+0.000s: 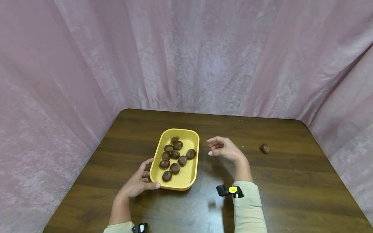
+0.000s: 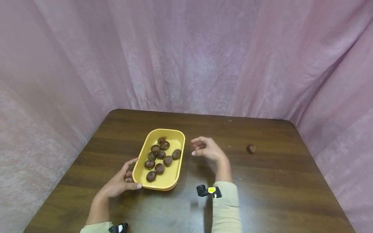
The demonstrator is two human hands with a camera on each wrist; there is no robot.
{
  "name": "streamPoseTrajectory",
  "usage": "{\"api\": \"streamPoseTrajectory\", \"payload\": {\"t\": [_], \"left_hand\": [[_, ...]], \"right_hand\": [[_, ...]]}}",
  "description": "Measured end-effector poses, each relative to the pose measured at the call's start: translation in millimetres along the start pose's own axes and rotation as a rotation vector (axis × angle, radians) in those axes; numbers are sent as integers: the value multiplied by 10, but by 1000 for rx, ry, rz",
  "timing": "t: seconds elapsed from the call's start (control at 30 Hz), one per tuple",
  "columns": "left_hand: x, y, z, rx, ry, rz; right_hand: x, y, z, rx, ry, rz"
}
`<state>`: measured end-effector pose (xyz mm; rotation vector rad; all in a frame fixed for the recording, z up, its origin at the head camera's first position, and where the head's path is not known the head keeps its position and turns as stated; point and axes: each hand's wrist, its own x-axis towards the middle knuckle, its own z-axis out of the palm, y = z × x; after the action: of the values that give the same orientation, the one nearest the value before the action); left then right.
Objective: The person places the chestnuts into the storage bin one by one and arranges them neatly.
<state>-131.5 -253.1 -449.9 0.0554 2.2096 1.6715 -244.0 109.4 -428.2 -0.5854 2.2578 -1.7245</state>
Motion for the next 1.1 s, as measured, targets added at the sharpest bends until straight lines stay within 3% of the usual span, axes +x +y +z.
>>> {"api": "streamPoseTrajectory", "payload": {"t": [0.43, 1.1], "left_hand": [[-3, 3, 15, 23, 0, 8], [-37, 74, 30, 21, 7, -13]], "right_hand": [[-213, 145, -249, -62, 82, 19], [-652, 412, -506, 43, 326, 68]]}}
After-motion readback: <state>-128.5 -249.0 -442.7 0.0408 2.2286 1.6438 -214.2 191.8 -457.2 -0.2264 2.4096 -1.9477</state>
